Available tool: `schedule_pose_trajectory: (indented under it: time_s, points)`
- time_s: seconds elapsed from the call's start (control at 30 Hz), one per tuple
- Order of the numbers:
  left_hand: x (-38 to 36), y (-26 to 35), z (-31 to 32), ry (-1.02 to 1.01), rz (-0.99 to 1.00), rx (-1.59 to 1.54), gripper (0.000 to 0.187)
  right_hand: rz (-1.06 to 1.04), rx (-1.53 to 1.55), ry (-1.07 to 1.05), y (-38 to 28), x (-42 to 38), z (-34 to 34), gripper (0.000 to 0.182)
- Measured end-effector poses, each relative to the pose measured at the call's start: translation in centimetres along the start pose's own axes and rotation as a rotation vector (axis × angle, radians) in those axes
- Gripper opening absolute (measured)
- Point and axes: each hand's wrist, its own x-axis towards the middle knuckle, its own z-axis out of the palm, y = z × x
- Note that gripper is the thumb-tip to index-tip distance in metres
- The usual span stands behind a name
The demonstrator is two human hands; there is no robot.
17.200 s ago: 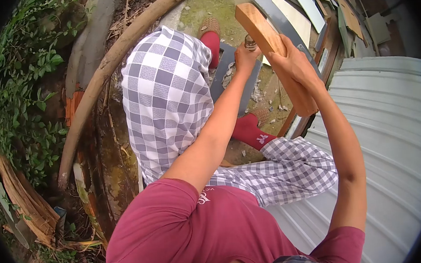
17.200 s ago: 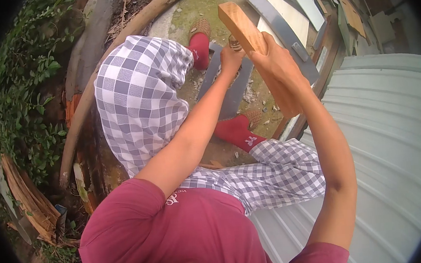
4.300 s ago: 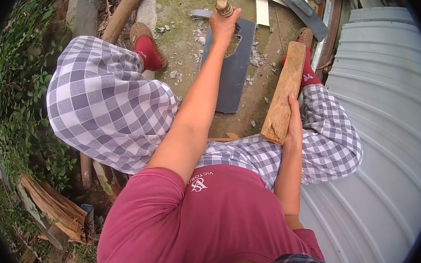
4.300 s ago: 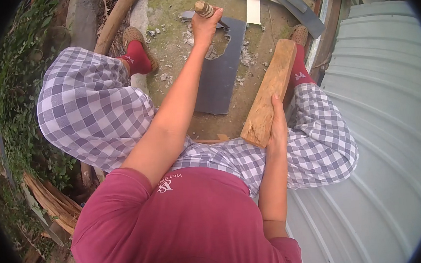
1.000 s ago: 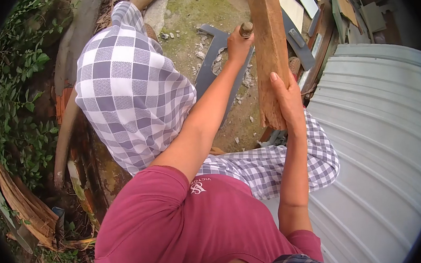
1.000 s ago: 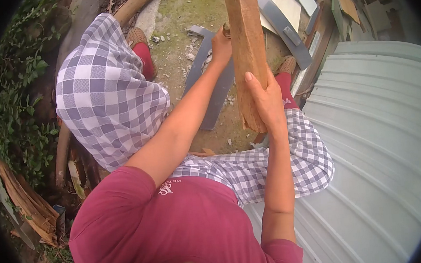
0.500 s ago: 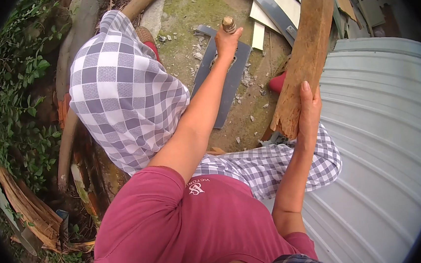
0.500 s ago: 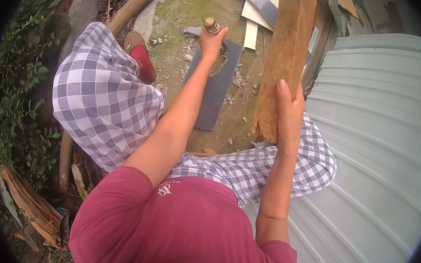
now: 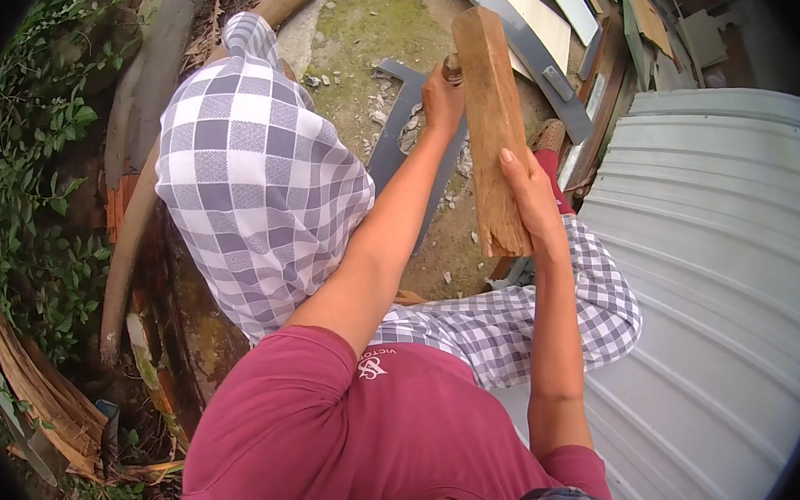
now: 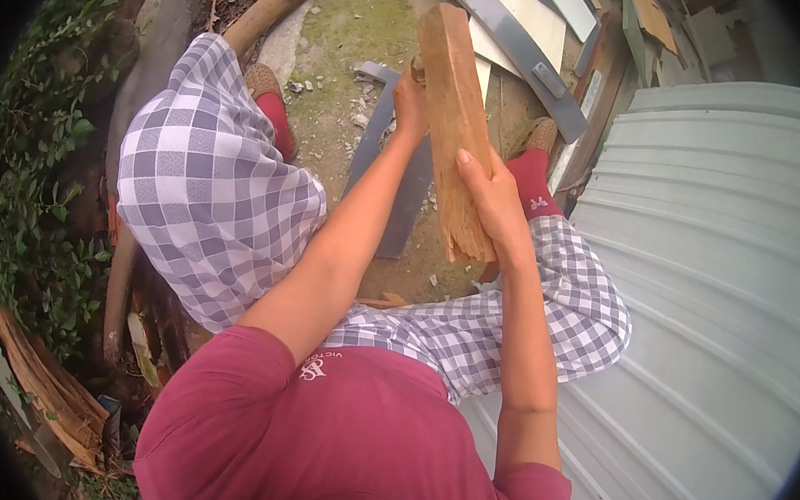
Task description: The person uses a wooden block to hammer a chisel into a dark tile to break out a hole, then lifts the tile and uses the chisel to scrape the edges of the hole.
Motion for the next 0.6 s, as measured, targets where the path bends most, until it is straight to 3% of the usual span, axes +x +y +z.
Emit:
schedule_pose_trajectory:
  time_s: [0.07, 0.23, 0.37, 0.5, 0.6]
  points:
    - [-1.2, -0.7, -0.7, 0.042, -0.002, 0.096, 0.034, 0.118, 0.322, 0.058, -1.5, -2.4, 0.0, 0.055]
    - [-0.2, -0.9, -1.8, 0.026, -0.044, 0.058, 0.037, 0.046, 0.382, 0.173, 0.3, -4.9, -3.0, 0.056]
    - [1.1, -1.2, -3.2, 0.182, -0.116, 0.043, 0.023, 0.084, 0.362, 0.267, 4.2, -7.4, -3.6, 0.057]
    - [1.3, -0.3, -3.6, 0.166, -0.071, -0.044, 0.021, 0.210, 0.544, 0.343, 8.3, -8.3, -2.3, 0.060]
    - [0.9, -0.3, -3.3, 0.145, -0.049, -0.021, 0.021, 0.400, 0.838, 0.274, 9.1, -8.4, -2.4, 0.060]
